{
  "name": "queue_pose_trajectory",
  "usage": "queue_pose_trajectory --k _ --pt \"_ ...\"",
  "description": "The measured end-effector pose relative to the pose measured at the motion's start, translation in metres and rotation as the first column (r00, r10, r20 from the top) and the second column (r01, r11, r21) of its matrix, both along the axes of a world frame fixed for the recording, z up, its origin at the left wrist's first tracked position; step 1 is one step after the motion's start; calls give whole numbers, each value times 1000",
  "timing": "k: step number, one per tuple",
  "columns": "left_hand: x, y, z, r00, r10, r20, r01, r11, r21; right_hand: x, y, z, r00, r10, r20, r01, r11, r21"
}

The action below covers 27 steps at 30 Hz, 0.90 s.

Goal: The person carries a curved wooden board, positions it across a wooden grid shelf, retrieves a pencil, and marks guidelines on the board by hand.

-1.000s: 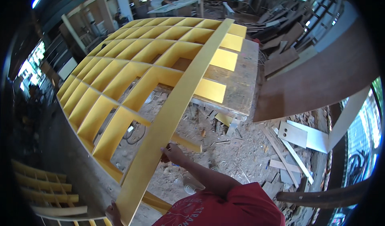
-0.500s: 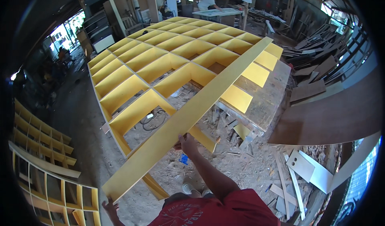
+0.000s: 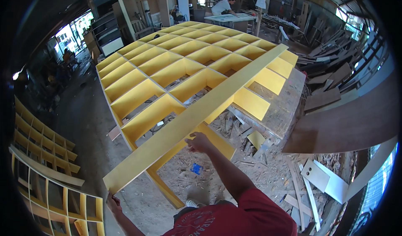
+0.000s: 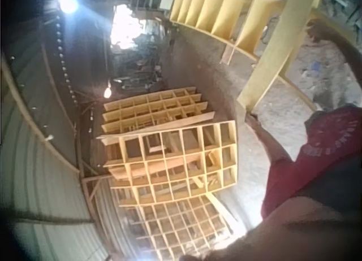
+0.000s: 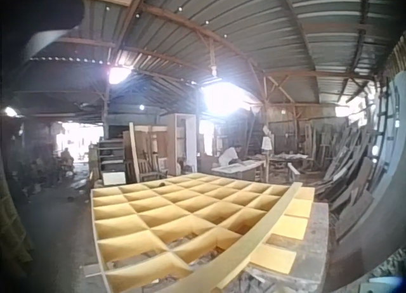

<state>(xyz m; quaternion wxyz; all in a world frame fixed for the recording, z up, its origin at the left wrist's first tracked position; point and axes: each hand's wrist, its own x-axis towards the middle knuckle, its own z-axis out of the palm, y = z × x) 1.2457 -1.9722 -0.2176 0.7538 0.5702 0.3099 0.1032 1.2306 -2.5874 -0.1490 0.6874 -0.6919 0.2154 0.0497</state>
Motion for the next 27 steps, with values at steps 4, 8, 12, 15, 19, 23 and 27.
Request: queue_pose_trajectory --k 4,8,12,15,19,23,27 --pt "-5 -10 -3 997 -70 22 67 992 102 -10 -39 15 966 -177 186 175 984 28" --pt "-12 -36 17 999 4 -36 -1 997 83 -2 -92 26 917 -284 280 319 943 -89" --pt "10 -56 5 998 32 50 -37 993 109 40 -191 -30 794 -438 422 563 792 -236" --pt "21 -61 -8 983 59 174 -82 988 128 69 -258 -70 727 -509 462 674 658 -335" --pt "26 -66 -13 968 164 189 -180 981 75 100 -287 -75 644 -626 440 746 642 -178" --pt "11 -48 -19 954 231 193 -248 966 71 100 -275 -55 667 -610 427 694 717 -59" --pt "26 -66 -15 953 248 176 -263 963 65 110 -294 -72 549 -651 524 742 668 54"
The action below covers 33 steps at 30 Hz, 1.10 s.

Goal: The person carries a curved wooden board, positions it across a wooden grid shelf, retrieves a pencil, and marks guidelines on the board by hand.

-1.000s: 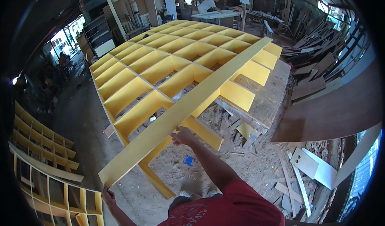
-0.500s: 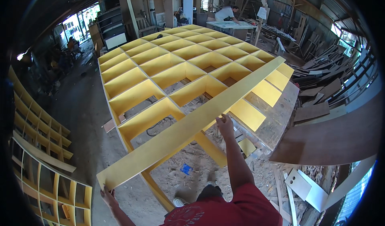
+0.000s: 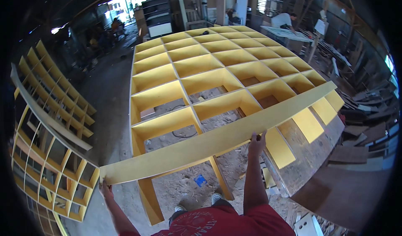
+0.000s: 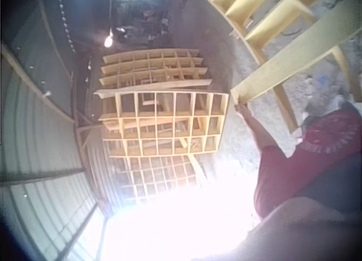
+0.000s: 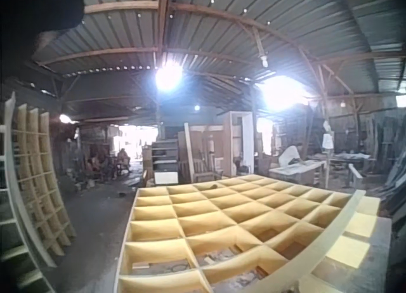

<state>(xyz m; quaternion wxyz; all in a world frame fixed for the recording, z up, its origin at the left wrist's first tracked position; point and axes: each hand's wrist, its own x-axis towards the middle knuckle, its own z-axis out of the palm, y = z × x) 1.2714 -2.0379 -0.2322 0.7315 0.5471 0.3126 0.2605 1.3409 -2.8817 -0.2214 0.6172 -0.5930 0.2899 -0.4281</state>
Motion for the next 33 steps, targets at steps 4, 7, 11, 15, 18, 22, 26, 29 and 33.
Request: queue_pose_trajectory --k 4,7,11,15,18,22,26,29,33 --pt "-13 -2 -8 1000 -11 -8 11 1000 -26 24 -9 11 993 102 52 -102 995 -7" --pt "-27 -3 -10 997 -66 34 66 998 -12 49 -14 10 978 196 -66 -204 967 -153" --pt "-33 -1 -9 1000 -25 -6 26 1000 17 60 0 25 981 172 -88 -177 983 -51" --pt "-23 5 -5 1000 -10 -8 10 1000 -6 55 1 37 981 161 -112 -162 987 -1" --pt "-22 12 -4 997 -77 16 77 997 -6 55 -4 32 973 191 -129 -190 982 21" --pt "-17 15 0 998 -55 17 56 998 -32 49 10 20 981 185 -53 -184 982 36" --pt "-26 35 5 995 -96 0 96 995 0 41 25 37 973 230 -22 -225 966 126" --pt "-23 34 -2 999 -40 -13 40 999 -5 33 32 46 977 198 -84 -194 980 54" --pt "-17 44 5 996 -87 -1 87 996 7 21 37 37 971 220 -94 -202 965 169"
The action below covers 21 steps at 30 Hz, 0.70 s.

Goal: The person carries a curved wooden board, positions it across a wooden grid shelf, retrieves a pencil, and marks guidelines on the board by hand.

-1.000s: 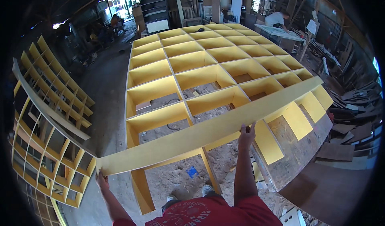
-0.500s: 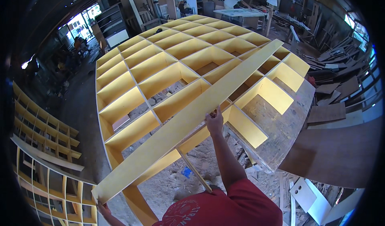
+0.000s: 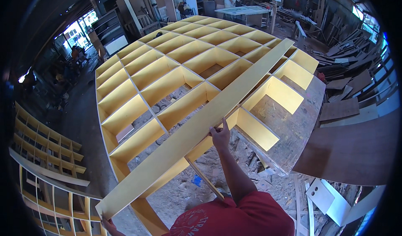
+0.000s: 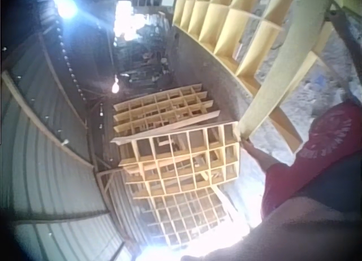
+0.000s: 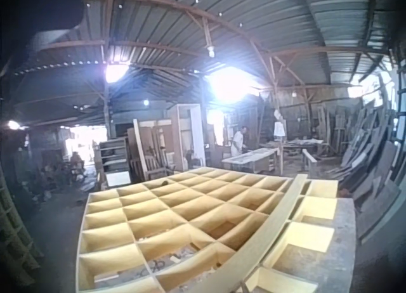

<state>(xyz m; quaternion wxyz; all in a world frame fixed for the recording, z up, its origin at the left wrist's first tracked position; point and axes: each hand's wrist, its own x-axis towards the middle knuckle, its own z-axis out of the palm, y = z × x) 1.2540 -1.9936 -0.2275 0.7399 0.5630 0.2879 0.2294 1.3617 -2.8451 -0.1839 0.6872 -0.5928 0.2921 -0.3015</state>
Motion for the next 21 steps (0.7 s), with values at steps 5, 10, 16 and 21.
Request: queue_pose_trajectory --k 5,10,16,21 --pt "0 -5 -9 999 17 47 -16 1000 -21 -4 2 16 998 -22 64 23 999 -22" --pt "1 5 0 1000 10 -5 -9 1000 10 -10 4 5 998 -43 -38 42 999 -33" --pt "7 -6 -2 996 82 -26 -81 996 47 -16 -3 1 991 -101 -92 88 988 -129" --pt "11 -8 9 934 272 -231 -176 915 363 -6 -10 -13 999 -14 -52 11 998 -60"
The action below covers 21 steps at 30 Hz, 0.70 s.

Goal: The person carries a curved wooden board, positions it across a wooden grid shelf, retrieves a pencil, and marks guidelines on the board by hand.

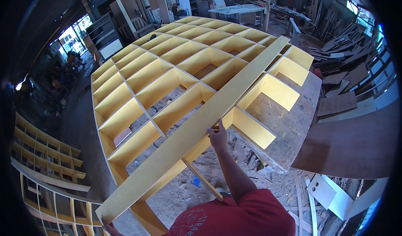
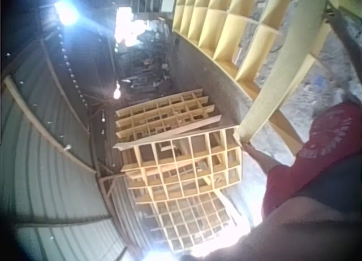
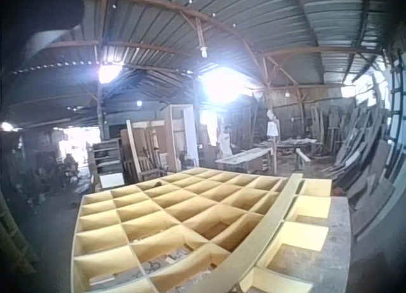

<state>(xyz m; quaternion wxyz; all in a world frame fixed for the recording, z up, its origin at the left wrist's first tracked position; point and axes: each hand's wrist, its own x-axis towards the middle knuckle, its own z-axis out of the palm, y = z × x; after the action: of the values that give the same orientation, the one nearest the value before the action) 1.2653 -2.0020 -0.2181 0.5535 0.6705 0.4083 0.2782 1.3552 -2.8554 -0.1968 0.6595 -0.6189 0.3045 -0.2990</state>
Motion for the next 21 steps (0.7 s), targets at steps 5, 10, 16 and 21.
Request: queue_pose_trajectory --k 5,10,16,21 --pt "29 -50 5 693 629 -353 -156 608 778 -2 -17 -24 996 -45 -74 32 985 -171" --pt "53 -128 -1 905 -421 -70 314 545 778 10 3 -16 990 13 -141 -45 973 -227" --pt "72 -326 99 484 -613 -624 752 -74 655 5 -9 -29 993 21 -117 -41 984 -173" --pt "87 -322 96 389 -629 -673 811 -113 574 4 -8 -25 990 55 -128 -77 983 -170"
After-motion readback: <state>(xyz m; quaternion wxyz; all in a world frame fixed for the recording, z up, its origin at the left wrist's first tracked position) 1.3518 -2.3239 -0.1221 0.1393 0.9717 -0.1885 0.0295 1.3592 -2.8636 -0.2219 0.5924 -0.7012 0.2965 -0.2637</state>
